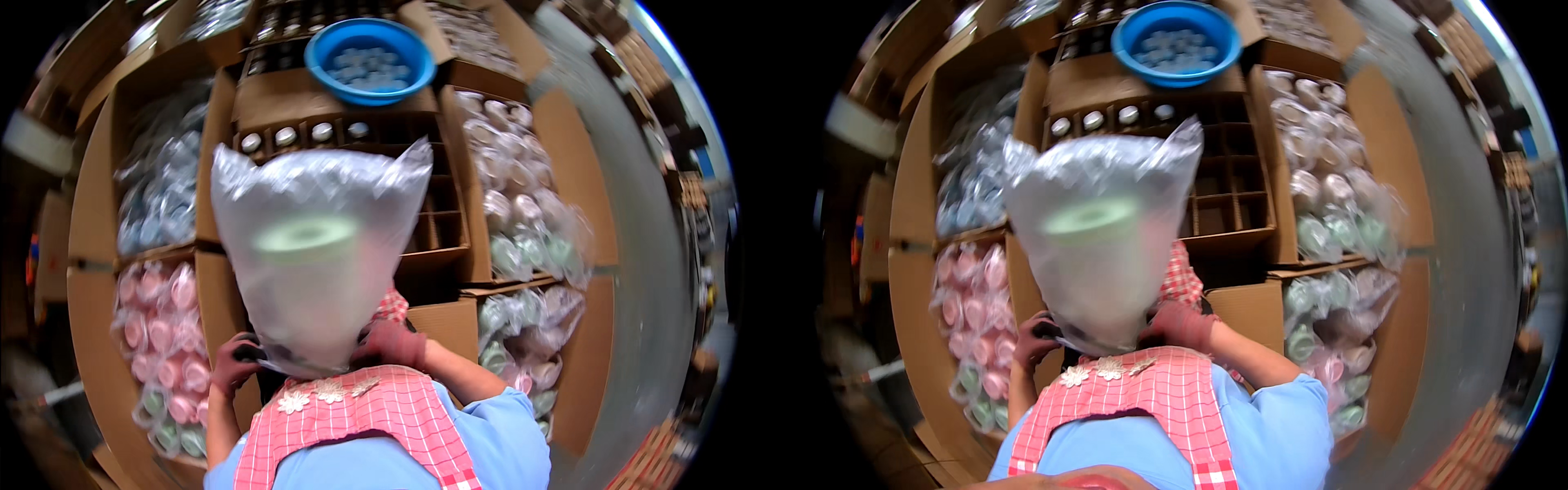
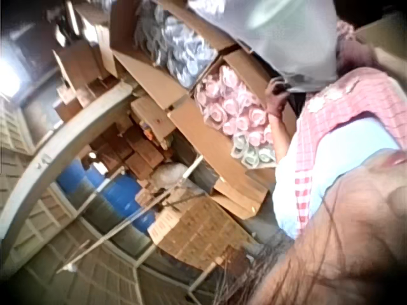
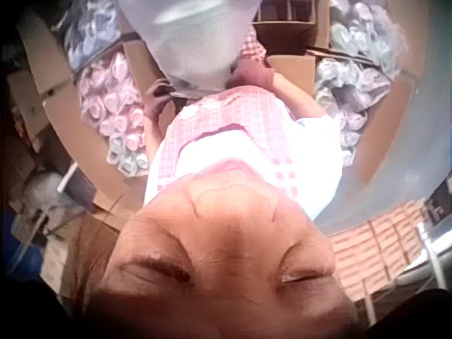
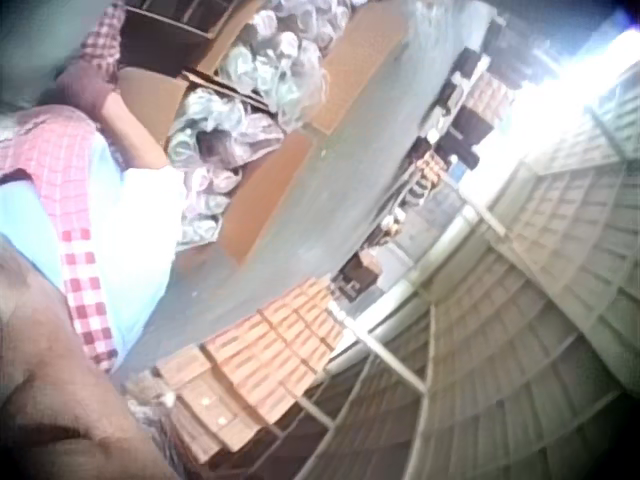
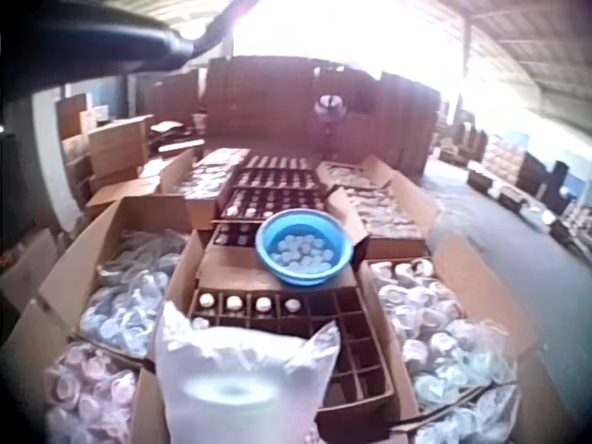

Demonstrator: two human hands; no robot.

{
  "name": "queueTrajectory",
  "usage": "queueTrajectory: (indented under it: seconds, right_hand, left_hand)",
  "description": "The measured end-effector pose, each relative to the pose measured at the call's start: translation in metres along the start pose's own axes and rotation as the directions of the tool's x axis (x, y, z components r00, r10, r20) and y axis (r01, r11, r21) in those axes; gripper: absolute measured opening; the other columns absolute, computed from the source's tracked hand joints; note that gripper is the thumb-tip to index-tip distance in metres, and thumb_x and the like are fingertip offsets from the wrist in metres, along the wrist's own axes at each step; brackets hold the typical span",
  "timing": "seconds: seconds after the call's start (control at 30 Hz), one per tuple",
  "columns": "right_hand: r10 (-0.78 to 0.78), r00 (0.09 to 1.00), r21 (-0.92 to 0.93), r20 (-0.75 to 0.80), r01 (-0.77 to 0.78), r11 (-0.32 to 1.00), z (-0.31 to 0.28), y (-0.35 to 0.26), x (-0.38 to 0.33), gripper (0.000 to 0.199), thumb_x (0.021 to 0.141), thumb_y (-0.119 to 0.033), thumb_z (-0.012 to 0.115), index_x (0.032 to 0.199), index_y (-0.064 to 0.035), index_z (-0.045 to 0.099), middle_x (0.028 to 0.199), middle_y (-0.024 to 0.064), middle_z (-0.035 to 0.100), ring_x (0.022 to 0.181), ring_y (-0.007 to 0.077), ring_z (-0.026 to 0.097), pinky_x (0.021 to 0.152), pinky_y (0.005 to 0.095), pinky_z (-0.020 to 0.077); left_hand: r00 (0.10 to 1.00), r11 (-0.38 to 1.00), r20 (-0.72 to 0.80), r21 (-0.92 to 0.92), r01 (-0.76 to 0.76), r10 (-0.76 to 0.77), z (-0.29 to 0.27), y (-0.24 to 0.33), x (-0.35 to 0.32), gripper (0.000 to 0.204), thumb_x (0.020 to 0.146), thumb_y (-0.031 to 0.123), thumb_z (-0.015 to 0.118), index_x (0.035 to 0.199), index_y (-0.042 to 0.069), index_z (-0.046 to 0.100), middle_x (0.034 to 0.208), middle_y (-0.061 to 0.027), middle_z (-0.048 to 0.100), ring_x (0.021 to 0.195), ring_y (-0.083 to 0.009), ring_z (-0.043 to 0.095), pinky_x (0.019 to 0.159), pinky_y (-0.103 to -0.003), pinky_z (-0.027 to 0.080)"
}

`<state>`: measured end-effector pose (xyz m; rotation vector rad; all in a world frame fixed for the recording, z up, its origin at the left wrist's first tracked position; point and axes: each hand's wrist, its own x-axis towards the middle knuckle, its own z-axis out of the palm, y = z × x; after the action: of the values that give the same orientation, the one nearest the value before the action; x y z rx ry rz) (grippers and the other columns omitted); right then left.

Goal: The person unpacks thermos flasks from plastic bags, removes the inner glass liner and lid, and wipes the exterior with a cloth. They then reassemble the thermos and place it back into a plastic bag inside a cardboard box. This process is repeated for multiple thermos flasks of different colors.

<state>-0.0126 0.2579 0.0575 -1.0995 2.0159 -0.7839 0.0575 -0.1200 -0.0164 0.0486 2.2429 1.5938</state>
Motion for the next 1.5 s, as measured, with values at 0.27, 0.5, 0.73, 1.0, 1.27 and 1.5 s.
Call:
queueTrajectory:
  seconds: [0.27, 0.5, 0.73, 1.0, 1.27, 1.5]
  right_hand:
    - [-0.062, 0.961, 0.087, -0.268, 0.088, 0.992, 0.035, -0.001, -0.034, 0.027, 0.071, -0.021, 0.066, 0.098, -0.0169, 0.068, 0.09, 0.0129, 0.059, 0.085, 0.034, 0.058, 0.072, 0.0394, 0.0474]
    - [0.043, 0.873, 0.455, -0.485, 0.21, 0.865, 0.037, -0.016, -0.082, 0.026, 0.077, -0.015, 0.067, 0.101, -0.0049, 0.063, 0.086, 0.0099, 0.062, 0.088, 0.0237, 0.06, 0.079, 0.0321, 0.047]
    - [0.452, 0.264, 0.521, -0.852, 0.509, 0.685, -0.034, 0.077, -0.142, 0.024, 0.076, -0.004, 0.067, 0.1, -0.0024, 0.062, 0.1, 0.0052, 0.064, 0.087, 0.015, 0.061, 0.081, 0.0288, 0.0487]
    - [0.522, -0.52, 0.735, -0.676, -0.525, 0.429, -0.113, 0.342, -0.274, 0.049, 0.07, -0.027, 0.067, 0.114, -0.007, 0.058, 0.108, 0.0216, 0.06, 0.098, 0.0379, 0.058, 0.085, 0.0405, 0.0469]
    - [0.722, -0.519, 0.56, -0.457, -0.799, -0.22, -0.19, 0.441, -0.327, 0.059, 0.078, -0.032, 0.066, 0.131, -0.0214, 0.042, 0.13, 0.0134, 0.046, 0.108, 0.0316, 0.056, 0.085, 0.044, 0.048]
    - [0.762, -0.565, 0.931, -0.317, -0.029, 0.365, -0.156, 0.498, -0.402, 0.024, 0.073, -0.011, 0.052, 0.09, -0.0014, 0.064, 0.081, 0.0173, 0.066, 0.08, 0.0305, 0.065, 0.07, 0.0384, 0.049]
  left_hand:
    - [0.974, 0.839, -0.21, -0.542, -0.044, -0.085, 0.058, 0.046, 0.092, 0.043, 0.071, 0.014, 0.056, 0.111, -0.001, 0.057, 0.1, -0.0086, 0.062, 0.093, -0.0209, 0.059, 0.083, -0.029, 0.046]
    - [0.938, 0.767, -0.269, -0.641, -0.005, -0.218, 0.077, 0.062, 0.132, 0.032, 0.074, 0.008, 0.056, 0.104, -0.003, 0.059, 0.095, -0.0095, 0.064, 0.082, -0.0222, 0.062, 0.074, -0.031, 0.049]
    - [0.985, 0.626, 0.155, -0.761, 0.169, -0.077, 0.113, 0.14, 0.17, 0.032, 0.086, 0.023, 0.051, 0.106, 0.0, 0.061, 0.1, -0.0115, 0.065, 0.093, -0.0233, 0.059, 0.083, -0.034, 0.047]
    - [0.907, 0.723, 0.068, -0.58, 0.376, -0.417, 0.142, 0.103, 0.243, 0.032, 0.086, 0.022, 0.051, 0.107, 0.001, 0.061, 0.1, -0.011, 0.065, 0.092, -0.023, 0.059, 0.082, -0.034, 0.047]
    - [0.887, 0.752, 0.139, -0.483, 0.449, -0.44, 0.191, 0.11, 0.344, 0.031, 0.087, 0.022, 0.051, 0.108, 0.002, 0.061, 0.099, -0.0106, 0.065, 0.091, -0.0228, 0.059, 0.082, -0.033, 0.047]
    - [0.873, 0.779, 0.27, -0.397, 0.485, -0.406, 0.229, 0.132, 0.399, 0.03, 0.087, 0.022, 0.051, 0.108, 0.002, 0.061, 0.099, -0.0102, 0.065, 0.09, -0.0225, 0.059, 0.081, -0.033, 0.047]
